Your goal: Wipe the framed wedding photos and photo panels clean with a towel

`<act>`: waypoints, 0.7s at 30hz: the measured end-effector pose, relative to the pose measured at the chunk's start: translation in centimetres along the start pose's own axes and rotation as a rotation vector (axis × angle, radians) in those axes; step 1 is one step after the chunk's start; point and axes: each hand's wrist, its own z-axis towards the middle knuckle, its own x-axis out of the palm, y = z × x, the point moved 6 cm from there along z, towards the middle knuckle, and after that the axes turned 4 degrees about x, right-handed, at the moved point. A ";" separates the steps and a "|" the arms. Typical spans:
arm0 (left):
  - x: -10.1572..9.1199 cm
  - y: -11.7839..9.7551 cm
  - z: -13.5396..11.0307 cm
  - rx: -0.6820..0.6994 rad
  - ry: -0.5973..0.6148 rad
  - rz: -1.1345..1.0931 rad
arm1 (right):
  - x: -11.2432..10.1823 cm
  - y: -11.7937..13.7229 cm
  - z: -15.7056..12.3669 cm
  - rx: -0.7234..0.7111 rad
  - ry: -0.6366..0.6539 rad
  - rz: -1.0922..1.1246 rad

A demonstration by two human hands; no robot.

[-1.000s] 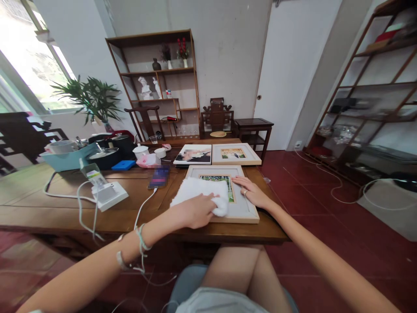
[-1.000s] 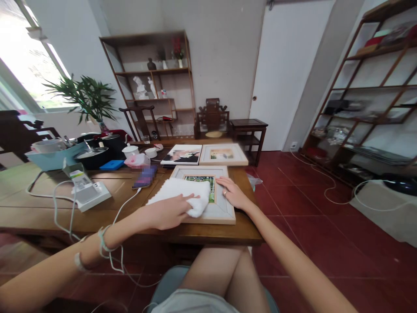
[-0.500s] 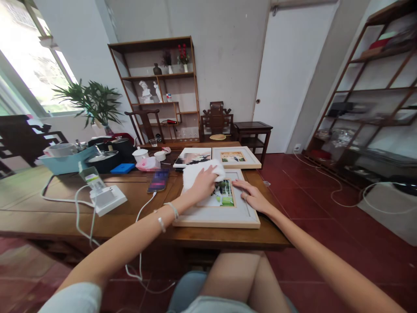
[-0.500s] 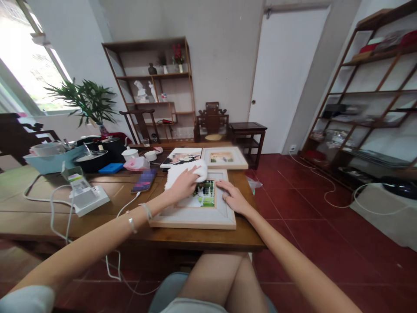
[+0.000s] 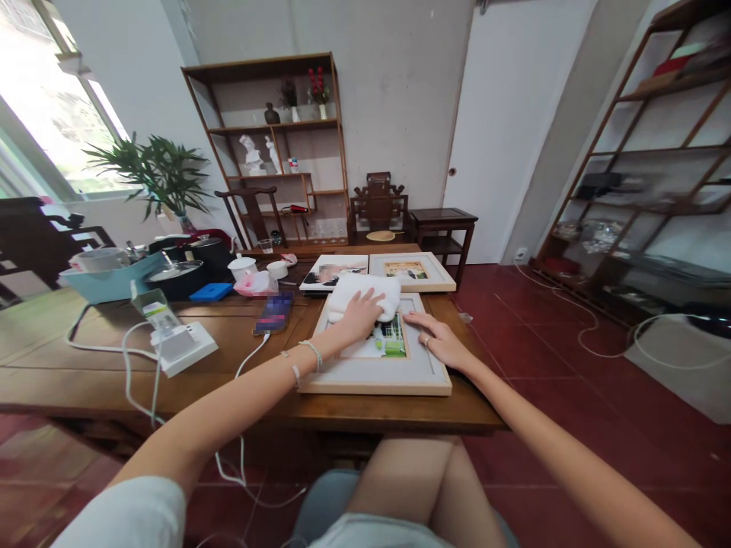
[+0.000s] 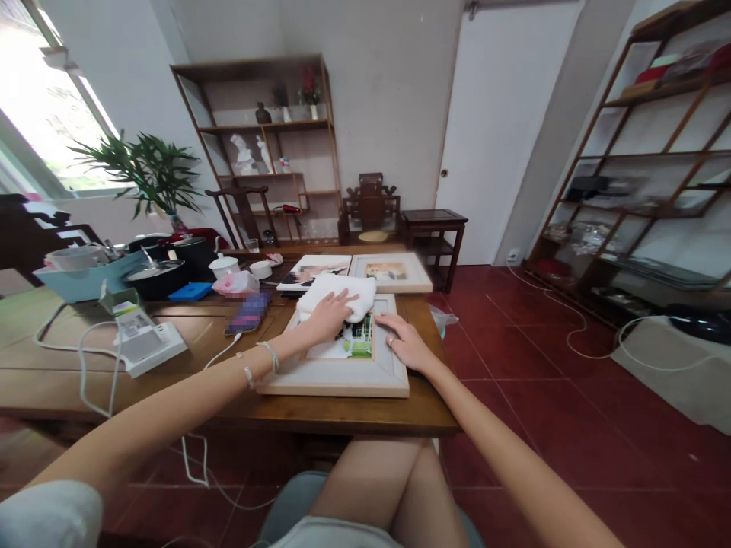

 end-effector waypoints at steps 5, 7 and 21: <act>-0.2 4.0 -3.3 -0.093 0.041 0.037 | 0.1 -0.4 0.0 0.023 -0.006 0.024; -0.3 5.2 -4.4 -0.137 0.047 0.043 | 0.1 -0.6 0.0 0.031 -0.016 0.029; -2.1 0.7 -9.2 -0.040 0.044 -0.145 | 0.1 -0.3 -0.2 0.003 0.000 -0.022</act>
